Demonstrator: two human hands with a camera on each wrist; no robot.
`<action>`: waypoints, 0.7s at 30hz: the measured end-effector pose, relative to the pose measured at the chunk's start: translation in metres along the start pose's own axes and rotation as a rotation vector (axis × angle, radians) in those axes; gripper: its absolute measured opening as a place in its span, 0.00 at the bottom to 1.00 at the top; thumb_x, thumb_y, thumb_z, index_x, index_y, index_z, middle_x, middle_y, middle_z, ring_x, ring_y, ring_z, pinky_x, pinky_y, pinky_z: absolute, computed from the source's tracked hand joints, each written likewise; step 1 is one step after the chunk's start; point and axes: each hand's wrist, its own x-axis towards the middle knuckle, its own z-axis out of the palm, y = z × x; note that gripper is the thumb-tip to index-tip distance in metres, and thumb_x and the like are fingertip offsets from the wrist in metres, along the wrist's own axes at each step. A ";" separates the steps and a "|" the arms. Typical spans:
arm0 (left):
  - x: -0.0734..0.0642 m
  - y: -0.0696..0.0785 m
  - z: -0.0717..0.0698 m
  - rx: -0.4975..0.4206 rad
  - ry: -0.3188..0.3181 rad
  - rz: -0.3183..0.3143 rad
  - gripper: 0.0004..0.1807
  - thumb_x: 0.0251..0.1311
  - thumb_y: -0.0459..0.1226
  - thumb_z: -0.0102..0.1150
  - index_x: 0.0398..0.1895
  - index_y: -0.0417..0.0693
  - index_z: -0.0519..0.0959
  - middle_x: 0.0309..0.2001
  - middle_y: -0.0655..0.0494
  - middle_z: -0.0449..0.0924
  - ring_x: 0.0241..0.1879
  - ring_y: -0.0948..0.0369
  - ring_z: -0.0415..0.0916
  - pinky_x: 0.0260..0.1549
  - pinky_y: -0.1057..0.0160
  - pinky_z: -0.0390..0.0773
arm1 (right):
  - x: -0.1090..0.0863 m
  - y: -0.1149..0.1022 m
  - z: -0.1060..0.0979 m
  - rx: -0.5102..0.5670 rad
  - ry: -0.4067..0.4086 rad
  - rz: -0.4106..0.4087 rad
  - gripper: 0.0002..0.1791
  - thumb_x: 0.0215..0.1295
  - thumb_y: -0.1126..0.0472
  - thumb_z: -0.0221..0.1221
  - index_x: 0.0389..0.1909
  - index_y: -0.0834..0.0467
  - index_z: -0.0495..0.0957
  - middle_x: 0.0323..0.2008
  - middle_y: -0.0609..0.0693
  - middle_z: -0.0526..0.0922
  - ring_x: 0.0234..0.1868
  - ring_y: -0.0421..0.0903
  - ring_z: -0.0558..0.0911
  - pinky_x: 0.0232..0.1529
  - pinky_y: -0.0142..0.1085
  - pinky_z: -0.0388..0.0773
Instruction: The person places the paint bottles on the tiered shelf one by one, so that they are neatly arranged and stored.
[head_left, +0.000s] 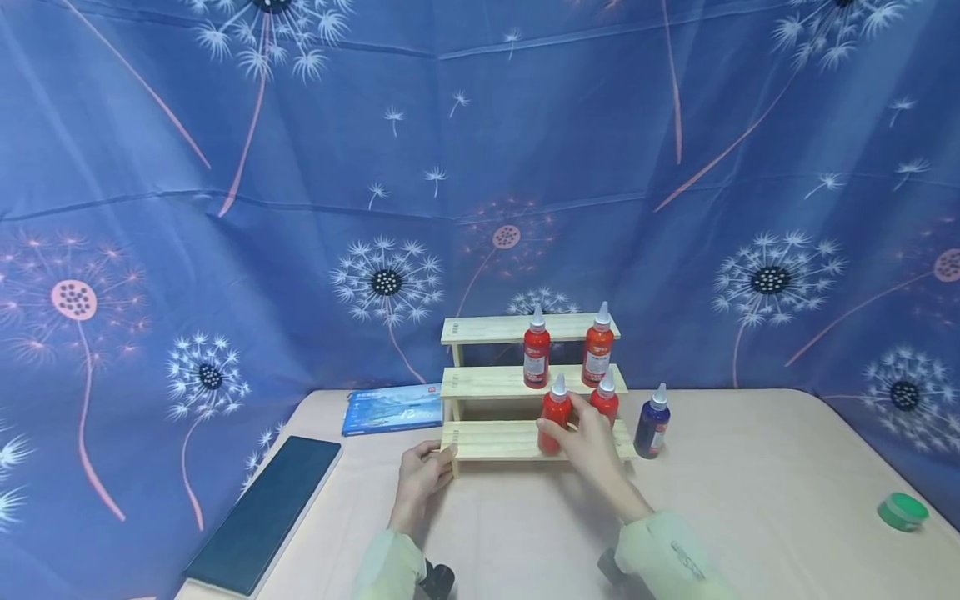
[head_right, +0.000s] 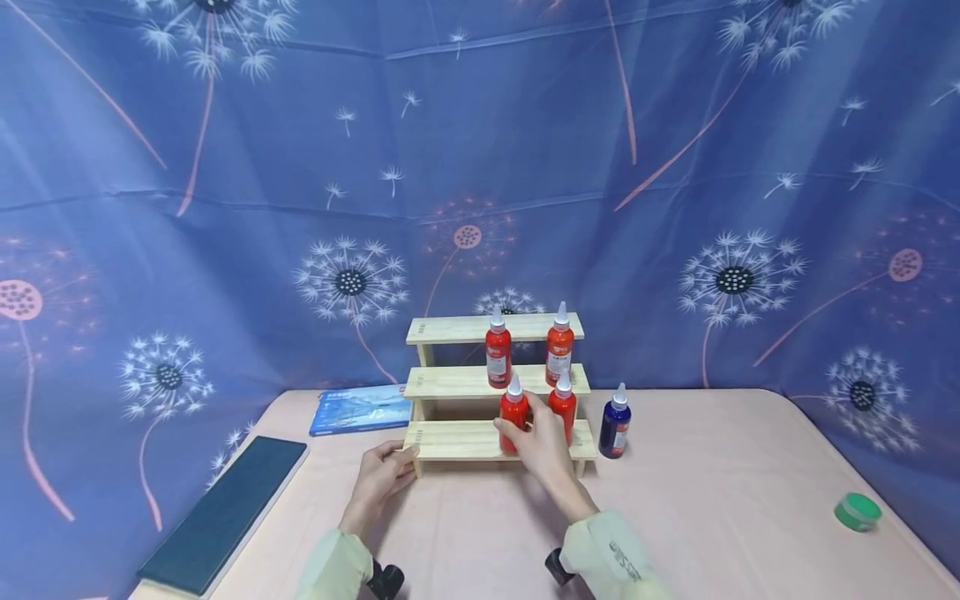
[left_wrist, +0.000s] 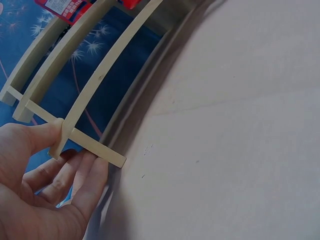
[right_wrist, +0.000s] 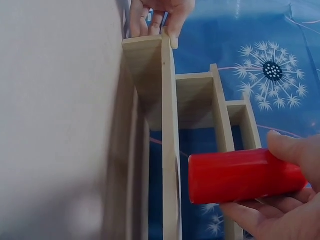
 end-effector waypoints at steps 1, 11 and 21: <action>0.000 0.000 0.000 0.003 0.002 -0.001 0.21 0.62 0.35 0.62 0.54 0.28 0.74 0.39 0.42 0.84 0.41 0.50 0.84 0.44 0.54 0.85 | 0.002 0.001 0.001 -0.001 0.003 0.003 0.30 0.57 0.64 0.69 0.61 0.65 0.72 0.53 0.62 0.81 0.56 0.60 0.79 0.58 0.51 0.77; 0.001 0.000 0.001 -0.004 -0.016 -0.011 0.22 0.62 0.35 0.62 0.54 0.28 0.74 0.37 0.45 0.85 0.43 0.49 0.84 0.47 0.53 0.84 | 0.006 0.005 0.004 -0.042 0.009 0.020 0.31 0.57 0.63 0.69 0.61 0.65 0.72 0.53 0.63 0.81 0.56 0.59 0.80 0.58 0.51 0.77; -0.001 0.001 0.000 0.001 -0.010 -0.013 0.22 0.63 0.35 0.62 0.55 0.28 0.73 0.38 0.45 0.85 0.42 0.50 0.85 0.47 0.53 0.84 | 0.009 0.007 0.005 -0.076 0.001 0.010 0.29 0.56 0.63 0.70 0.59 0.64 0.74 0.50 0.62 0.83 0.54 0.59 0.81 0.57 0.51 0.78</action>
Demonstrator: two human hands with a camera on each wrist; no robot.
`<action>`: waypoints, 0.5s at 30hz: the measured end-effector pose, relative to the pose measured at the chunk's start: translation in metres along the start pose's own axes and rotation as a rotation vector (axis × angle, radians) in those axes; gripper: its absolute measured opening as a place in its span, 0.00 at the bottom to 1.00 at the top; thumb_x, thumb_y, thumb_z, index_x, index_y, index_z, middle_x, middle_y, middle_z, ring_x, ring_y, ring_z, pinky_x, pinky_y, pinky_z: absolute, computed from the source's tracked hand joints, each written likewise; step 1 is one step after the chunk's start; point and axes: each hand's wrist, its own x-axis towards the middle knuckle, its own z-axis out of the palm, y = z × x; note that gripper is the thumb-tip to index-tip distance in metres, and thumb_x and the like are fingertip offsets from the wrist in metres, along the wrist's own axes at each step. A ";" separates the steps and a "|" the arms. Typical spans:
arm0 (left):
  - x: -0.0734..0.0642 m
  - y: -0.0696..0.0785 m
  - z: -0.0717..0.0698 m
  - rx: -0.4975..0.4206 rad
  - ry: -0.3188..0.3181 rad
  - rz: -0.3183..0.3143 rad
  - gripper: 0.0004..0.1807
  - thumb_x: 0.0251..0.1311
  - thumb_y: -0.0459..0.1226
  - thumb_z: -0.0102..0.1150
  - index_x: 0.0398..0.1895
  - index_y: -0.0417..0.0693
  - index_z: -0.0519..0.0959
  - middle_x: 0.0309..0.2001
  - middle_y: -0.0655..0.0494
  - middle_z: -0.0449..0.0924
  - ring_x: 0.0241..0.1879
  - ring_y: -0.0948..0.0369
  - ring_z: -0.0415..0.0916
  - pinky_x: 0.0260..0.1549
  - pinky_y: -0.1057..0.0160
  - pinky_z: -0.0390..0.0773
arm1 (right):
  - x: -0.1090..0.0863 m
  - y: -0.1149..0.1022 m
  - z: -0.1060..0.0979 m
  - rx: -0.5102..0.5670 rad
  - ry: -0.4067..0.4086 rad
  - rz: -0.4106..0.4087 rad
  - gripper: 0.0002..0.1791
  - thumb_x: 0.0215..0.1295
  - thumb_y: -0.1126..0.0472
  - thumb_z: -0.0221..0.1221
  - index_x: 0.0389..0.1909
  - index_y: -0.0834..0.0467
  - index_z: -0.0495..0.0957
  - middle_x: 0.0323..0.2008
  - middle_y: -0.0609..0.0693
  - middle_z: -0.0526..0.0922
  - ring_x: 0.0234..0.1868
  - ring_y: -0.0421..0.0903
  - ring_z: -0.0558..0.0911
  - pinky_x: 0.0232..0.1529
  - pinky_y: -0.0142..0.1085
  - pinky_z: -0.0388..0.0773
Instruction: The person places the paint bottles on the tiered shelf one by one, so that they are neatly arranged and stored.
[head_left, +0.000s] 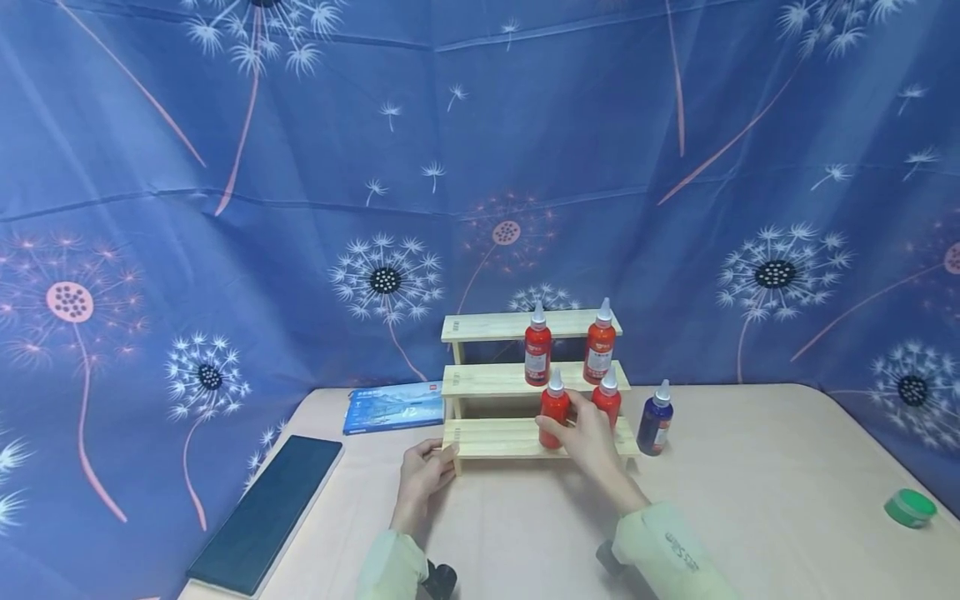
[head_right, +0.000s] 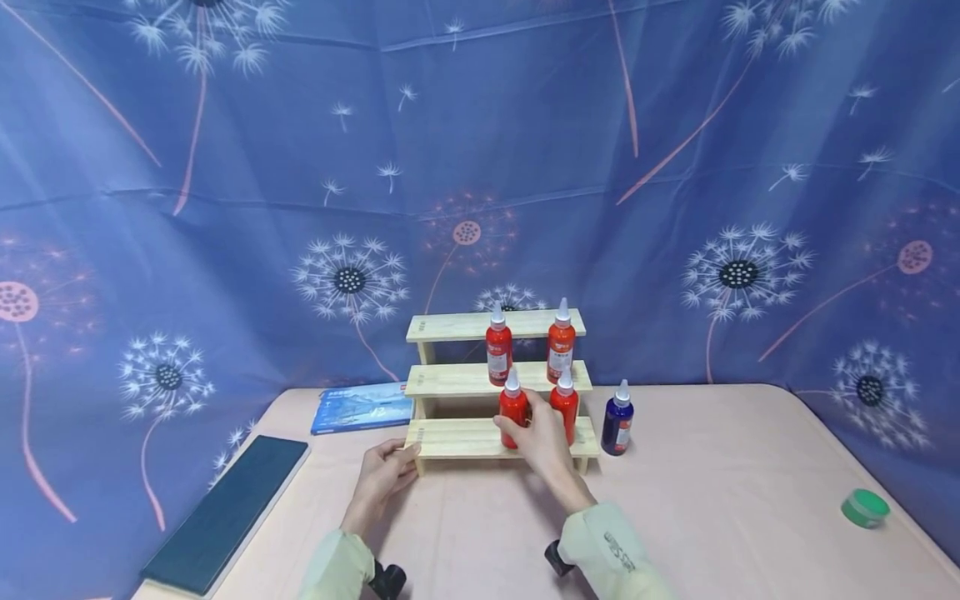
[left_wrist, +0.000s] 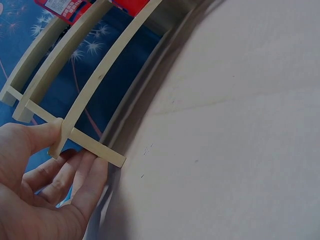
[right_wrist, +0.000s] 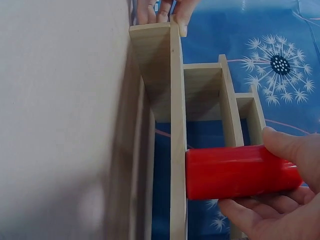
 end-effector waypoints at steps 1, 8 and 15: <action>0.000 0.000 0.000 -0.001 -0.001 0.003 0.22 0.63 0.35 0.62 0.55 0.27 0.73 0.38 0.44 0.85 0.42 0.50 0.84 0.47 0.52 0.84 | 0.000 0.000 0.000 0.001 0.000 -0.003 0.29 0.56 0.63 0.70 0.59 0.64 0.74 0.50 0.62 0.83 0.54 0.59 0.81 0.57 0.51 0.78; -0.002 0.000 0.000 0.000 0.004 0.011 0.22 0.62 0.35 0.62 0.54 0.27 0.73 0.38 0.44 0.84 0.40 0.52 0.84 0.45 0.54 0.85 | -0.003 -0.002 -0.002 0.024 -0.047 0.008 0.33 0.58 0.62 0.69 0.63 0.65 0.68 0.55 0.64 0.79 0.58 0.60 0.78 0.60 0.52 0.76; -0.002 0.001 -0.001 0.001 0.001 0.004 0.22 0.63 0.35 0.62 0.55 0.27 0.73 0.38 0.44 0.85 0.41 0.51 0.85 0.46 0.53 0.84 | -0.014 -0.003 -0.014 0.112 -0.094 0.018 0.40 0.60 0.62 0.67 0.70 0.64 0.60 0.63 0.66 0.72 0.64 0.62 0.72 0.62 0.52 0.73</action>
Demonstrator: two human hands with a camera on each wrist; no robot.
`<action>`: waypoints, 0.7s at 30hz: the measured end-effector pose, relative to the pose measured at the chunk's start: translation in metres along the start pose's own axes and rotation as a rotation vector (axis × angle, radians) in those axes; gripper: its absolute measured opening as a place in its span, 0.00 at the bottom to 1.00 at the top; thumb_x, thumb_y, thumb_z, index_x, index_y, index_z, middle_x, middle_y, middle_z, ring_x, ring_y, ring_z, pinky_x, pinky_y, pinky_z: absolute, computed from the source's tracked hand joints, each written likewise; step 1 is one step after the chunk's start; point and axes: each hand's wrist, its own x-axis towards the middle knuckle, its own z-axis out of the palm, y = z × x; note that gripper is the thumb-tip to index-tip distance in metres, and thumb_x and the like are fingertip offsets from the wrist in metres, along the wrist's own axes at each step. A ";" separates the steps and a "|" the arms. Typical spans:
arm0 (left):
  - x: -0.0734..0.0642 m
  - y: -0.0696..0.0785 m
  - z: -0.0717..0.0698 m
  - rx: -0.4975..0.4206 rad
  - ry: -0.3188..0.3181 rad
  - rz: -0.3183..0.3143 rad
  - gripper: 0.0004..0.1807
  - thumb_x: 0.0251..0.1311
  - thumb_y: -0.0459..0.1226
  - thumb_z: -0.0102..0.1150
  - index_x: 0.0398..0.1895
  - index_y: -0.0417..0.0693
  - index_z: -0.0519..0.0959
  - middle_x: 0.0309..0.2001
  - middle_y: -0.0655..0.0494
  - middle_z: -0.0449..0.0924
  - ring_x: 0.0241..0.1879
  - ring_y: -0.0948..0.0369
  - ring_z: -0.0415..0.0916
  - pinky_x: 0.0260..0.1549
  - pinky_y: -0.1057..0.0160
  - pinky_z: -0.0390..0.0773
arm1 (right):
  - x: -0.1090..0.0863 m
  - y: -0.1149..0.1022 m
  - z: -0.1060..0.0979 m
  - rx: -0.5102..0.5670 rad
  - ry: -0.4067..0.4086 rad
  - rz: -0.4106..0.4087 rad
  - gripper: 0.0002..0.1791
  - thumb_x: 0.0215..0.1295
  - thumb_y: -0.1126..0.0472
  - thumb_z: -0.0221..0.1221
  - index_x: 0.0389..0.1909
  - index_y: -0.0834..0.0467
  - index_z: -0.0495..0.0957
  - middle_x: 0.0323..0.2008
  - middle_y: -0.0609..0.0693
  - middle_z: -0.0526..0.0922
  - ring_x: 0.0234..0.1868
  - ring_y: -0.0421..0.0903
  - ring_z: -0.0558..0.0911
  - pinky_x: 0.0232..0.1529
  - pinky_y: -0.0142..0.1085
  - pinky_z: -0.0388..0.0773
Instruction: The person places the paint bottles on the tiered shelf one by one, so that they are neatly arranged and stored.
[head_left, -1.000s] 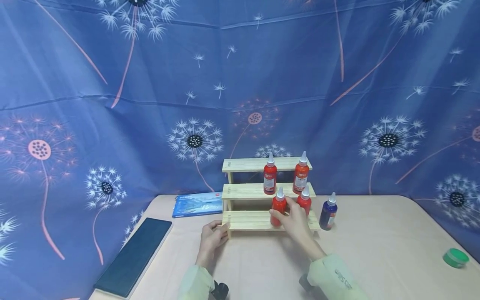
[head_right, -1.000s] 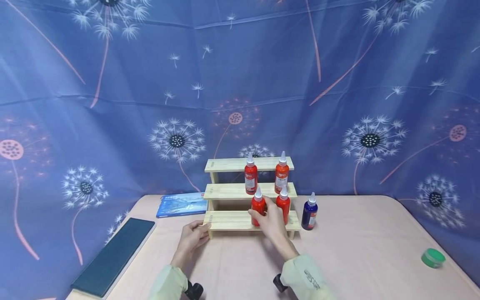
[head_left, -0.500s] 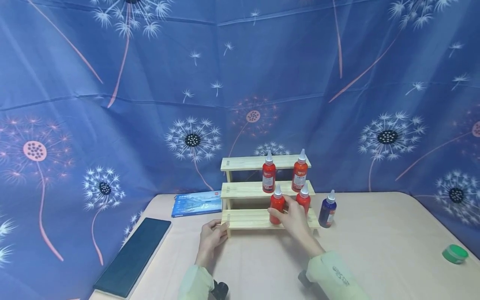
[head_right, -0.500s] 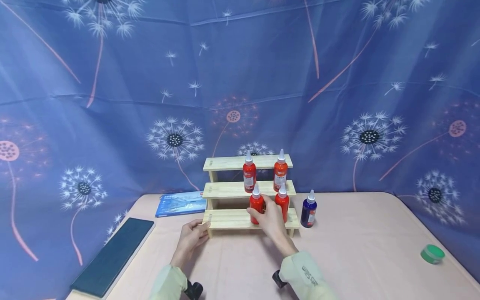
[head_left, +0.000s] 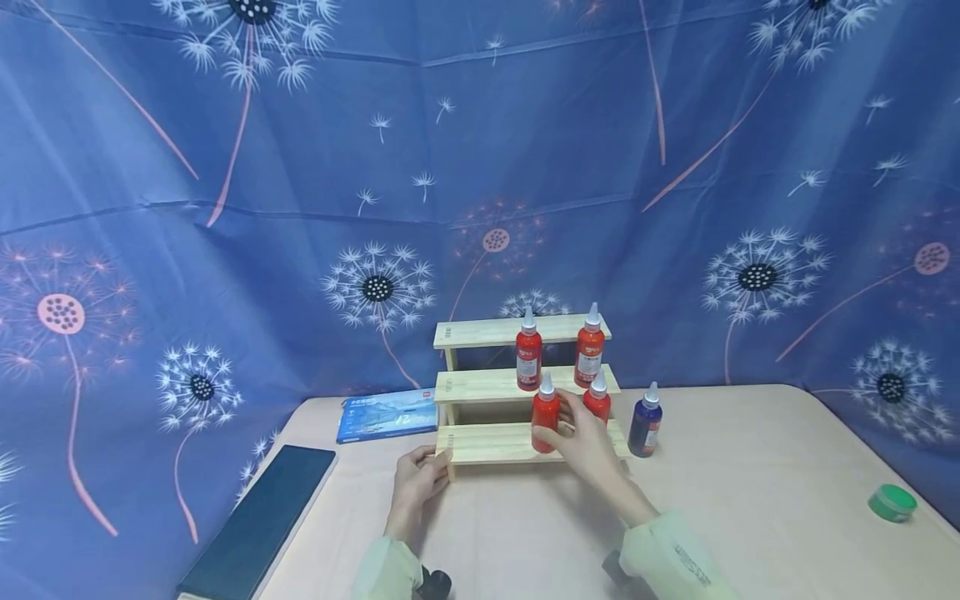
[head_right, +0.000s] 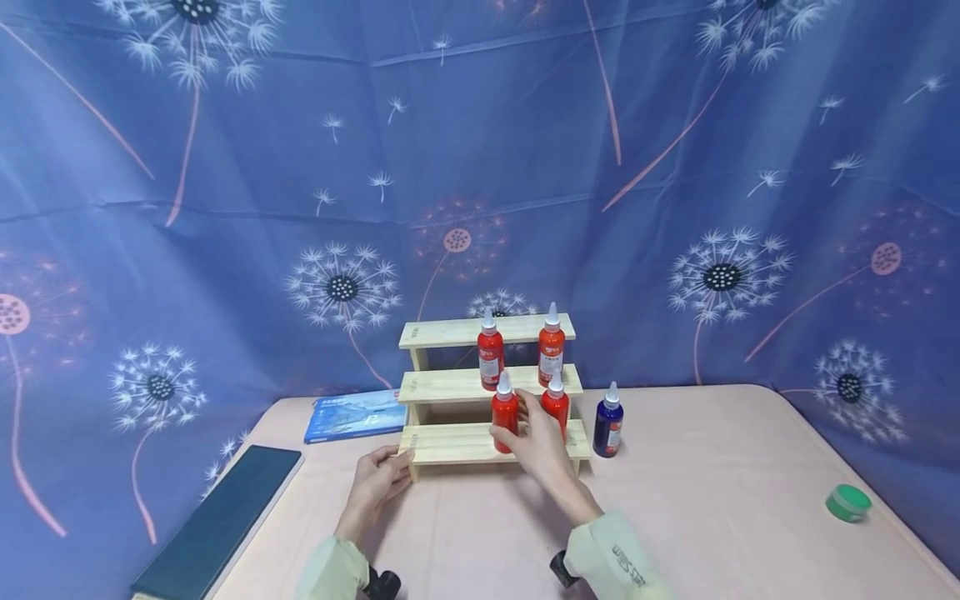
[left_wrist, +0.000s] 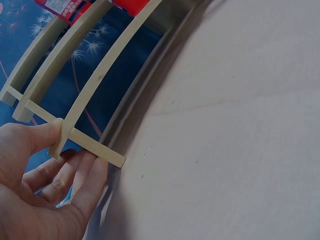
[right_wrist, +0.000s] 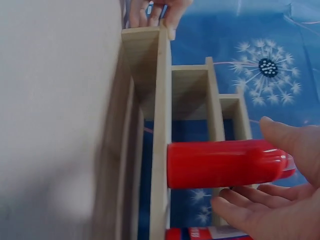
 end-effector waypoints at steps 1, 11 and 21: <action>0.000 0.000 0.000 0.000 0.000 0.005 0.22 0.63 0.35 0.62 0.55 0.27 0.73 0.38 0.44 0.85 0.41 0.52 0.85 0.46 0.53 0.85 | -0.002 -0.001 -0.002 0.010 -0.006 -0.001 0.40 0.60 0.62 0.67 0.70 0.64 0.59 0.64 0.66 0.71 0.65 0.62 0.71 0.63 0.52 0.72; -0.001 -0.003 0.001 -0.005 0.006 0.013 0.22 0.63 0.34 0.62 0.55 0.26 0.73 0.37 0.43 0.84 0.41 0.50 0.84 0.44 0.53 0.85 | -0.033 0.001 -0.021 0.056 -0.037 -0.034 0.37 0.60 0.62 0.67 0.68 0.64 0.63 0.64 0.65 0.71 0.64 0.61 0.72 0.63 0.51 0.72; 0.001 -0.003 0.000 0.001 -0.005 0.003 0.22 0.63 0.35 0.61 0.55 0.27 0.73 0.40 0.40 0.85 0.44 0.47 0.84 0.45 0.52 0.85 | -0.053 0.018 -0.052 0.153 -0.080 -0.068 0.36 0.60 0.63 0.67 0.67 0.68 0.64 0.62 0.67 0.73 0.61 0.63 0.75 0.54 0.38 0.81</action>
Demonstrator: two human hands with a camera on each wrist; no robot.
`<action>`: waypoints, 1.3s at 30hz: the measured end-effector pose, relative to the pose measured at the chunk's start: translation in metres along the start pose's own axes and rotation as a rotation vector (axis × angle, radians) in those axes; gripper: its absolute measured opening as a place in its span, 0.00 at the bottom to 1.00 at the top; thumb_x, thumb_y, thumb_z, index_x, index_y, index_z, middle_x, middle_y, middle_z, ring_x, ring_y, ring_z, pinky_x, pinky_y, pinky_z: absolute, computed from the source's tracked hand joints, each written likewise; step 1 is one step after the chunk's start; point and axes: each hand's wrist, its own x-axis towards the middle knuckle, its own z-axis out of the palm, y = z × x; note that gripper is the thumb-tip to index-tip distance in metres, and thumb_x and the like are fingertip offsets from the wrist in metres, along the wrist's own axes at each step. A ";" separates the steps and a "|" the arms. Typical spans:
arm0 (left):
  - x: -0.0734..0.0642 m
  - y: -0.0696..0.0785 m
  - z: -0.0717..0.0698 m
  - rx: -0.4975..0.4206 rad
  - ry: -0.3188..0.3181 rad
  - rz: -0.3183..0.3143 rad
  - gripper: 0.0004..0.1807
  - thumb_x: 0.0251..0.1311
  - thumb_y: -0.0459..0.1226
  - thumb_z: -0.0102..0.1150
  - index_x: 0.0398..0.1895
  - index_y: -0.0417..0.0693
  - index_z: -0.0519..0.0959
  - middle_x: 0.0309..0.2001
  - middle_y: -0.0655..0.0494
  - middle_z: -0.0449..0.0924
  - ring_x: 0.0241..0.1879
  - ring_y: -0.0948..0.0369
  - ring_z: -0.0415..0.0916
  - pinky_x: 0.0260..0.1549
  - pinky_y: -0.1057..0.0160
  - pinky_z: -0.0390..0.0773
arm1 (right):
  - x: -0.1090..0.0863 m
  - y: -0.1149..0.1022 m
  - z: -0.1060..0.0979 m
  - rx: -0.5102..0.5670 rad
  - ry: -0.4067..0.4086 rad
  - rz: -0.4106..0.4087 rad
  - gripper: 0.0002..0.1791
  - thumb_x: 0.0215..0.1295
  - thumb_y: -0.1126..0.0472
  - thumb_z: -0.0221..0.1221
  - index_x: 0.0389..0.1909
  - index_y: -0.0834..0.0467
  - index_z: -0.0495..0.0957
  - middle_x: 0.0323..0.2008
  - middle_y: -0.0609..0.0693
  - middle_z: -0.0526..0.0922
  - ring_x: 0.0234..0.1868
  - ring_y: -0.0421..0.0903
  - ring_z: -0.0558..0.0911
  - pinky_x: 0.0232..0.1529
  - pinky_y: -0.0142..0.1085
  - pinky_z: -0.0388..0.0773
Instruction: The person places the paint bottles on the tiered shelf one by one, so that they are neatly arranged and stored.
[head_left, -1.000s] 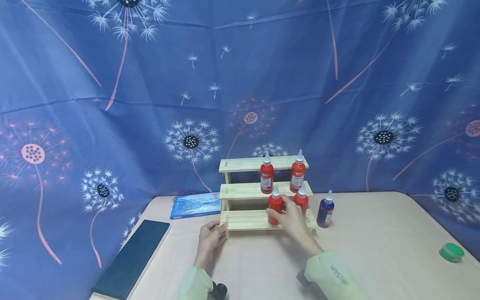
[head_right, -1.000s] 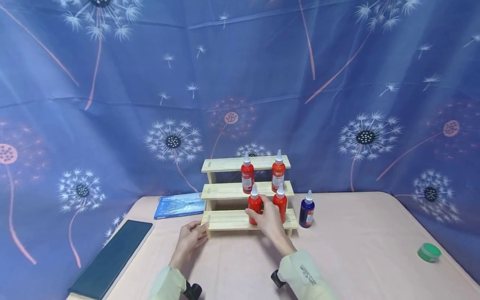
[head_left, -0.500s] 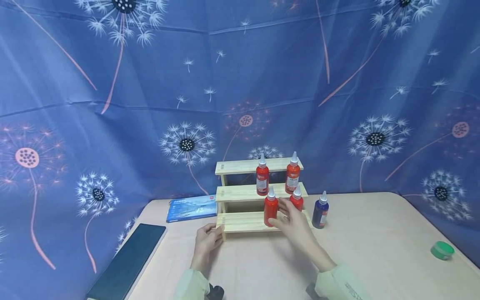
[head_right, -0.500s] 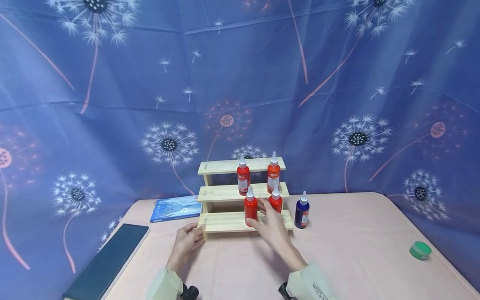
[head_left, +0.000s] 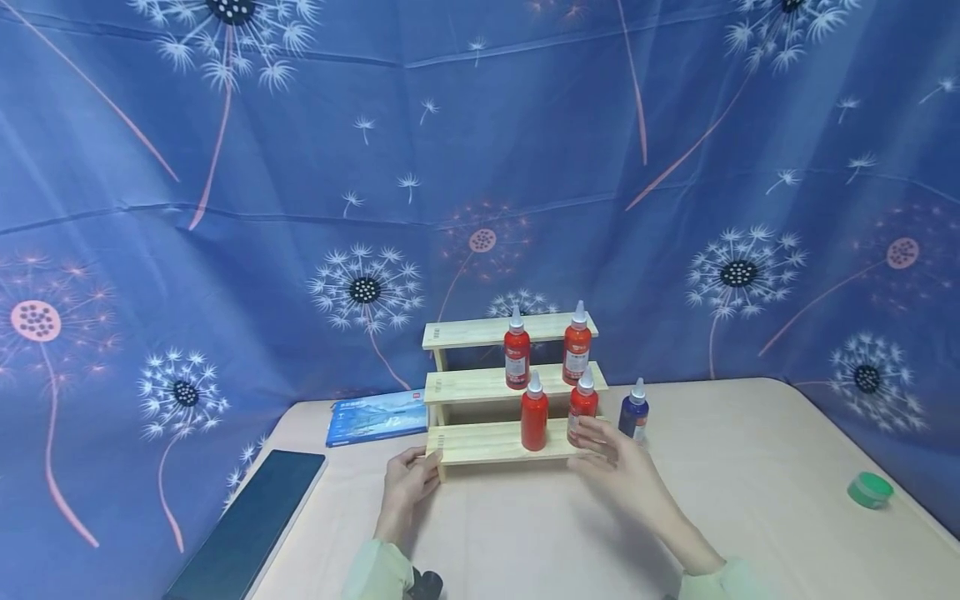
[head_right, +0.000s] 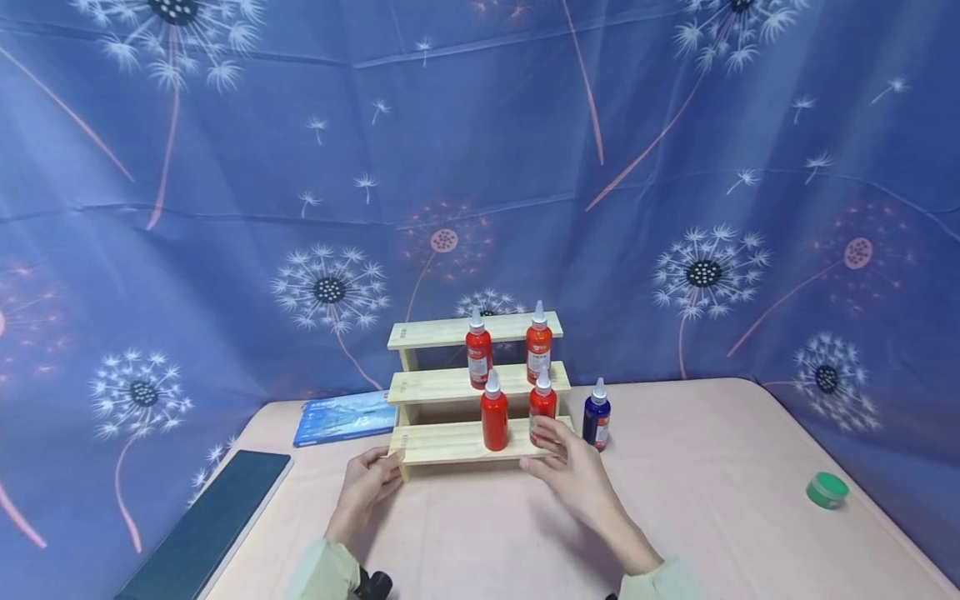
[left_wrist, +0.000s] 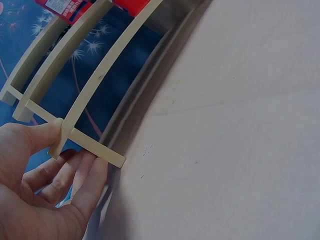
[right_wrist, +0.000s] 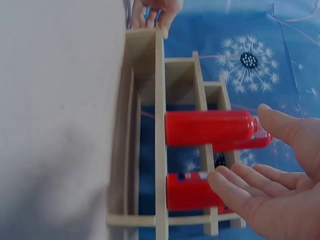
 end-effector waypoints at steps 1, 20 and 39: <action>0.000 0.000 0.000 0.001 0.000 0.000 0.22 0.63 0.35 0.61 0.55 0.27 0.73 0.41 0.40 0.85 0.45 0.47 0.84 0.46 0.52 0.85 | -0.001 0.001 -0.003 -0.012 0.003 -0.004 0.36 0.60 0.62 0.67 0.66 0.67 0.64 0.62 0.67 0.73 0.61 0.62 0.75 0.54 0.39 0.81; 0.001 0.004 -0.001 0.016 0.006 0.005 0.22 0.64 0.35 0.60 0.55 0.27 0.73 0.41 0.40 0.84 0.45 0.46 0.83 0.46 0.52 0.84 | 0.000 0.046 -0.064 -0.234 0.163 -0.010 0.35 0.63 0.58 0.65 0.66 0.69 0.64 0.57 0.69 0.76 0.55 0.65 0.79 0.46 0.23 0.80; 0.000 0.002 0.001 0.030 0.006 -0.018 0.23 0.64 0.36 0.61 0.56 0.28 0.72 0.42 0.41 0.84 0.46 0.47 0.83 0.48 0.51 0.83 | 0.025 0.069 -0.081 -0.316 0.201 0.109 0.42 0.64 0.55 0.64 0.70 0.72 0.56 0.62 0.76 0.67 0.60 0.70 0.73 0.55 0.55 0.78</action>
